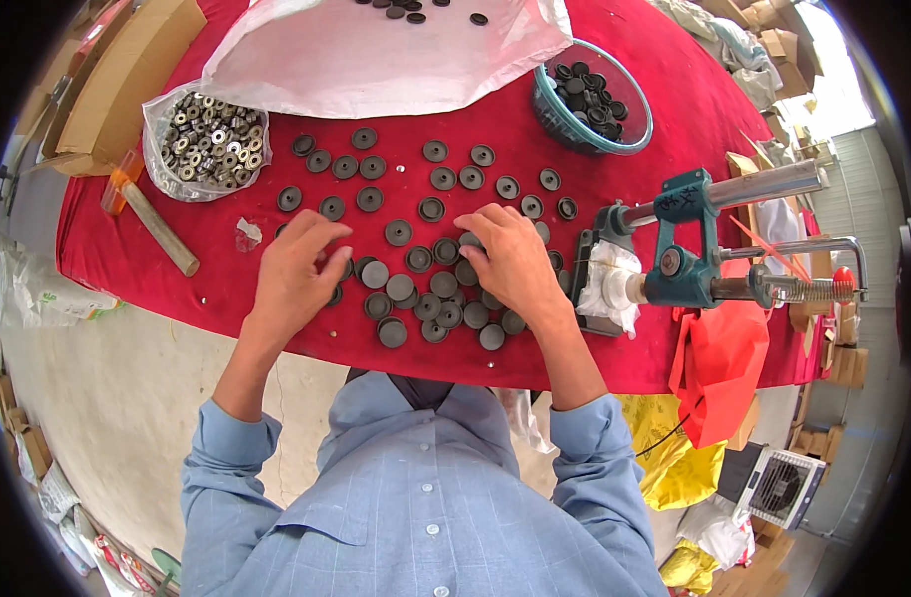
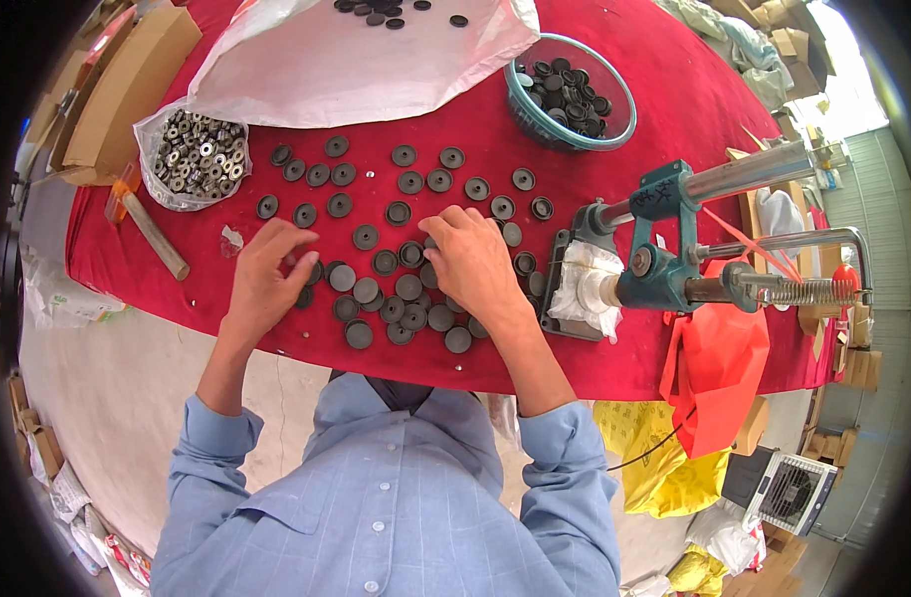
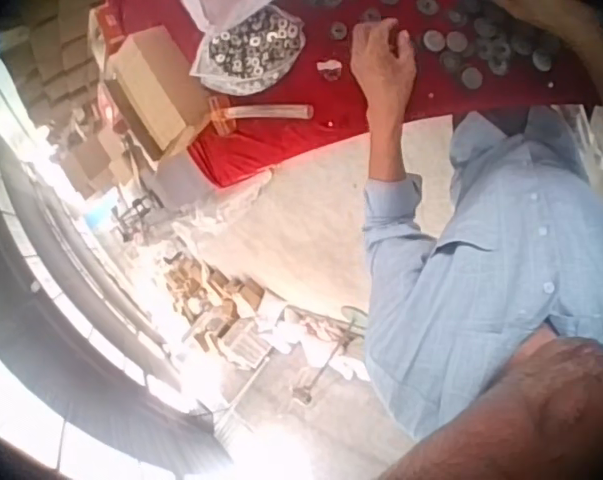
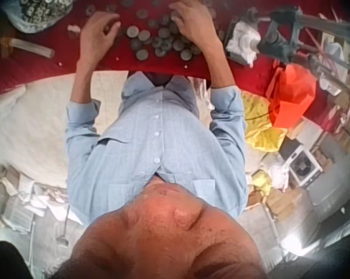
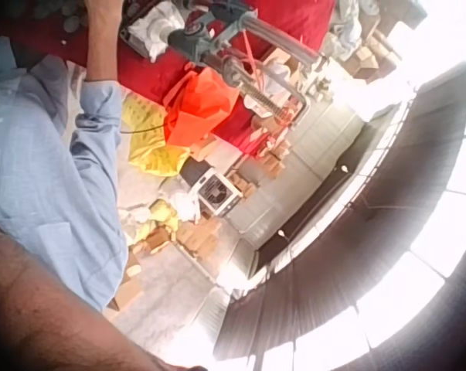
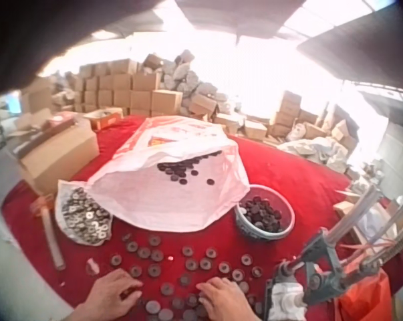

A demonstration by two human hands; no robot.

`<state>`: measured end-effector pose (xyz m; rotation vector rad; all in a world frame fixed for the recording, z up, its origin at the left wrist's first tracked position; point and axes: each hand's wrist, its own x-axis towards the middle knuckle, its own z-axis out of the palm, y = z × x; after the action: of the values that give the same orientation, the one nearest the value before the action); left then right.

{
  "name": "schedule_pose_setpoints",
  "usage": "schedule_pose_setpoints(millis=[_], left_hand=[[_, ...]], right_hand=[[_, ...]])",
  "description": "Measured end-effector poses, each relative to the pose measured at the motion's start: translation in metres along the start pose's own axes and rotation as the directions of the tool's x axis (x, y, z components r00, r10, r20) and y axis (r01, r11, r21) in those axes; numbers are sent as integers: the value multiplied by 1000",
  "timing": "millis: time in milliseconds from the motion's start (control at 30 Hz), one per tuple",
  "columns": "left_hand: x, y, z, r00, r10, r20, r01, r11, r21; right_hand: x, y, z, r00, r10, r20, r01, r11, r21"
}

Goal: The person pours dark circular discs from a white sack onto a red table and arranges them into rows. They then take small metal washers from a plastic bag and place one washer onto each disc. The person continues to organize the components on the table.

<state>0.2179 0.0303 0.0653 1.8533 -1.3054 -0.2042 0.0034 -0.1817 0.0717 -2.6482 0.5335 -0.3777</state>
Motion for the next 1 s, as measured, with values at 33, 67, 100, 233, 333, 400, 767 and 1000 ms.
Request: schedule_pose_setpoints(millis=[33,67,100,233,333,400,767,1000], left_hand=[[4,3,5,1000,21,23,-22,1000,11],[8,6,10,998,43,46,-44,999,21],[11,7,16,996,23,81,-25,999,23],[16,23,34,968,75,238,-101,990,100],[16,30,49,947,114,301,-154,981,114],[17,32,53,945,98,311,-138,984,110],[18,30,55,952,30,306,-48,997,53],[18,32,53,953,11,303,-27,998,51]], right_hand=[[1,-1,0,1000,12,12,-12,1000,11],[1,-1,0,999,25,24,-25,999,21],[2,-3,-2,994,90,55,-94,992,86],[3,1,-8,975,193,107,-211,958,194],[1,4,-8,978,179,111,-197,964,179],[-1,4,-9,981,158,108,-174,972,160],[4,5,-23,958,238,161,-286,836,469],[22,19,-21,917,346,198,-399,793,460]])
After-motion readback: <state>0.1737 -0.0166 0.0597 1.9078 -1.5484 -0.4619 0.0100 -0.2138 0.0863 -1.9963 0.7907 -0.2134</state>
